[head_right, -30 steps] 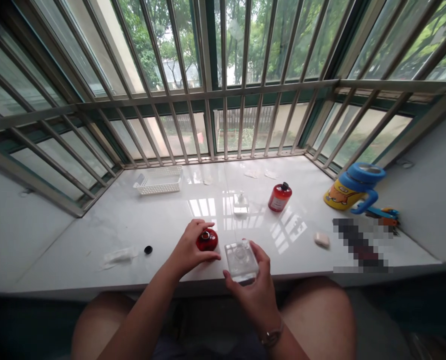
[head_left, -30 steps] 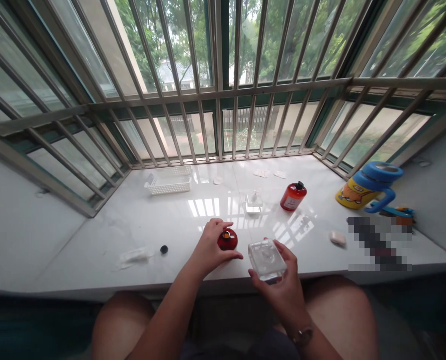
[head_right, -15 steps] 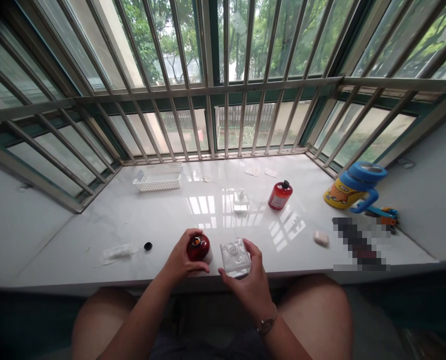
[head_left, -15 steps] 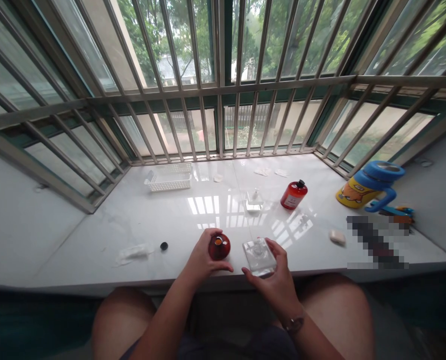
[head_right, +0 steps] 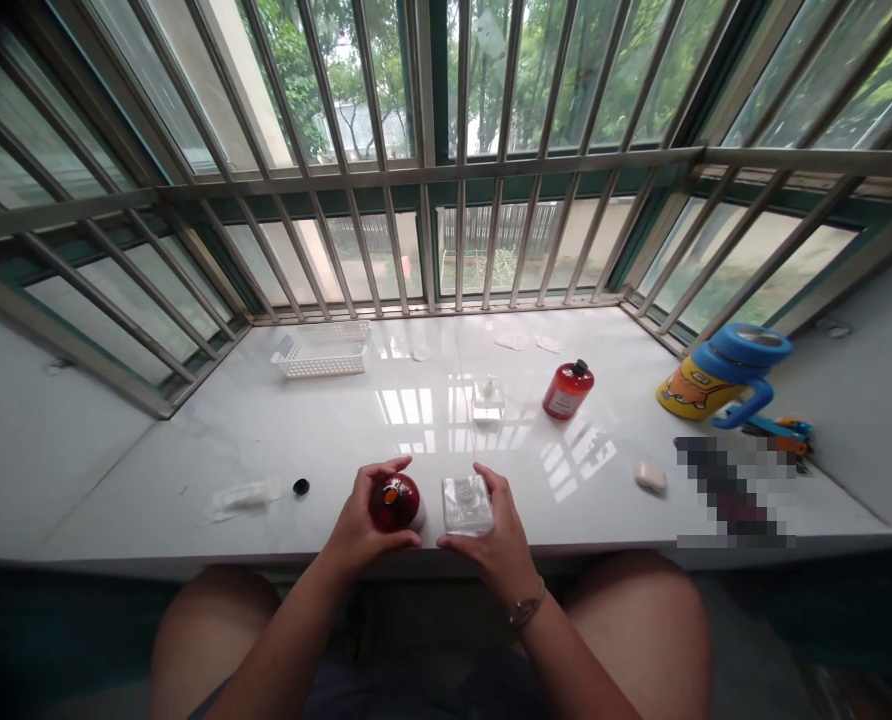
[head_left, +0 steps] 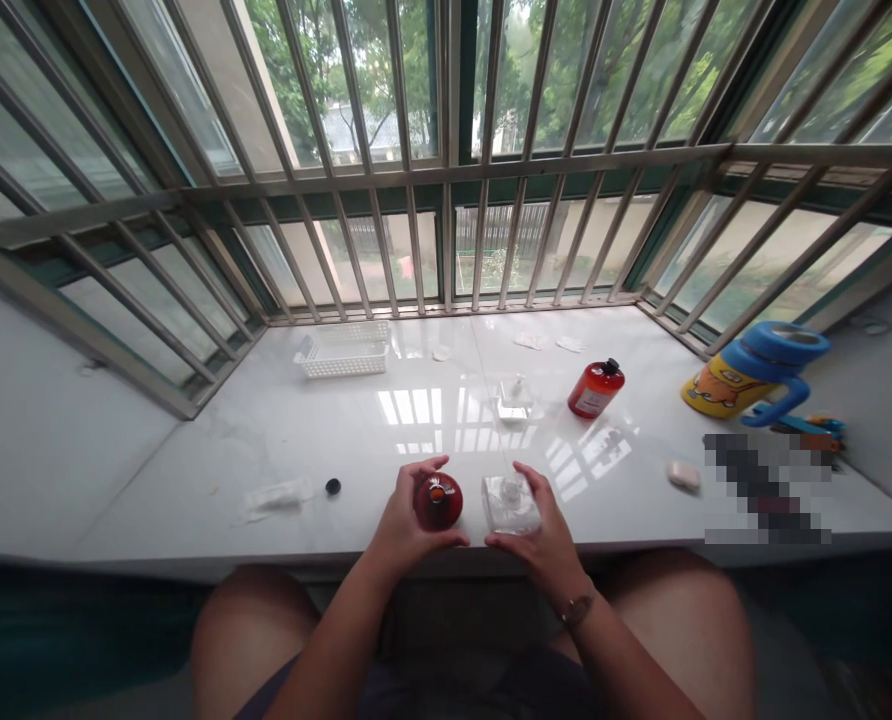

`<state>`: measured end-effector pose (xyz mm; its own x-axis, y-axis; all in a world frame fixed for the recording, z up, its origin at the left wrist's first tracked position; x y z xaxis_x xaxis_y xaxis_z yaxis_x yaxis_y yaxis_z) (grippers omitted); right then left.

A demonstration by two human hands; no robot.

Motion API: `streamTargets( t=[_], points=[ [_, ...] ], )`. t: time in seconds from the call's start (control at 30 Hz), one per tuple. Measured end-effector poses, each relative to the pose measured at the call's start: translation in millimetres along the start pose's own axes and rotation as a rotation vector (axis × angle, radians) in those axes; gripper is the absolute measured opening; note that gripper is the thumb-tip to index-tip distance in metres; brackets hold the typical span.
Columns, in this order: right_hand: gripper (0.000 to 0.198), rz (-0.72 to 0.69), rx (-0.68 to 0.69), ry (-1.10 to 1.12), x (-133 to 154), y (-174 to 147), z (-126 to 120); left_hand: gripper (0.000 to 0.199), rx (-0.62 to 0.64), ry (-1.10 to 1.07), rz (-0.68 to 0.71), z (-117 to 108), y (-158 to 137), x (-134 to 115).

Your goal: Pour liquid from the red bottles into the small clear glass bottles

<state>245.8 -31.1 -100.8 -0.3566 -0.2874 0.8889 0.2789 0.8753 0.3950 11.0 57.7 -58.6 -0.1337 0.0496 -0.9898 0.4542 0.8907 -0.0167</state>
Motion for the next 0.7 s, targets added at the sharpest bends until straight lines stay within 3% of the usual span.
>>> streamTargets(
  t=[0.13,0.27,0.37,0.53,0.7],
  points=[
    [0.103,-0.083,0.055,-0.032,3.6,3.0,-1.9,0.101,-0.006,-0.065,-0.053,0.8,1.6,3.8],
    [0.097,-0.155,0.082,-0.106,13.9,6.9,-4.9,0.11,-0.011,0.034,-0.067,0.6,0.8,10.7],
    [0.096,-0.213,0.104,-0.168,22.3,9.7,-7.0,0.104,-0.013,0.142,-0.066,-0.9,-3.3,9.1],
    [0.098,-0.303,0.17,-0.238,33.4,15.0,-9.1,0.084,-0.031,0.397,0.109,-5.8,-9.7,-12.1],
    [0.096,-0.366,0.188,-0.252,42.0,21.1,-9.5,0.087,-0.022,0.51,0.21,-8.7,-11.2,-26.7]
  ],
)
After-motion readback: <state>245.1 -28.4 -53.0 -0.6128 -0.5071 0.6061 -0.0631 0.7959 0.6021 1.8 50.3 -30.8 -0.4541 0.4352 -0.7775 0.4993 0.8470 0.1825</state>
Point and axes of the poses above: each hand's wrist, its own y-axis towards the middle knuckle, its own z-axis out of the palm, x = y × z, the point moved 2 cm from there along y, towards the middle knuckle, and after that the axes turned 10 degrees about -z, right-handed, at the moved point
